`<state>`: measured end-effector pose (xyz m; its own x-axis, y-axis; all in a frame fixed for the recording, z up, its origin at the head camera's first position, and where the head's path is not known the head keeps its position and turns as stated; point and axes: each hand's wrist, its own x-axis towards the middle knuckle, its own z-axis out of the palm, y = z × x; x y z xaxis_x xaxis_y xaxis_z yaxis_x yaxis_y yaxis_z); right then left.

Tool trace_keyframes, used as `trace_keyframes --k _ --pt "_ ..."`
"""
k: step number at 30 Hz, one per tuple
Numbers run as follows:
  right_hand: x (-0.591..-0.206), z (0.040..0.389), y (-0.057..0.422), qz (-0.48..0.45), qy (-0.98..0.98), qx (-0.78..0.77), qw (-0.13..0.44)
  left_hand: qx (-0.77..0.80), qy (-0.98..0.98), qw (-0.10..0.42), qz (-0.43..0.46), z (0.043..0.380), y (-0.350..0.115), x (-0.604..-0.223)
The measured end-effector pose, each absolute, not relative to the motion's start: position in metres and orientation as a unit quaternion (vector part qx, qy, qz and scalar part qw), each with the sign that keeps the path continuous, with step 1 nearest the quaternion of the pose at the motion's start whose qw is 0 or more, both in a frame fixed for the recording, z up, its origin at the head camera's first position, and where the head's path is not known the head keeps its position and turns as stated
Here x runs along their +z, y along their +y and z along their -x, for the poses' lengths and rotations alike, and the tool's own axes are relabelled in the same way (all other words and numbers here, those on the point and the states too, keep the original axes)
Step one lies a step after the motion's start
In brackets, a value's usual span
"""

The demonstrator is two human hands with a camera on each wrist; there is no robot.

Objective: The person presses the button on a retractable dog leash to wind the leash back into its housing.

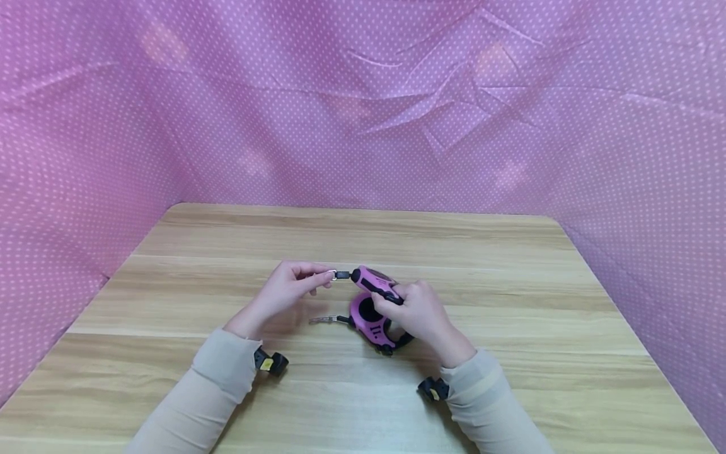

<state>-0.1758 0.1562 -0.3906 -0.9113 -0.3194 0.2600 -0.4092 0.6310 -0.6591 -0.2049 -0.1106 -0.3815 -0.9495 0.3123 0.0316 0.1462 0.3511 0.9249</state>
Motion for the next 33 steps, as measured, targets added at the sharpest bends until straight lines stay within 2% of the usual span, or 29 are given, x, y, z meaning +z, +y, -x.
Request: trace_keyframes --k 16,27,33 --pt "-0.3903 0.1746 0.1558 -0.234 -0.909 0.333 0.084 0.566 0.815 0.08 -0.096 0.203 -0.1107 -0.378" --pt "-0.3913 0.1763 0.1561 -0.239 -0.912 0.323 0.086 0.563 0.816 0.063 -0.113 0.2051 -0.1129 -0.3792" --pt "-0.3901 0.1773 0.1572 -0.251 -0.912 0.309 0.097 0.57 0.811 0.077 -0.106 0.2056 -0.1136 -0.3793"
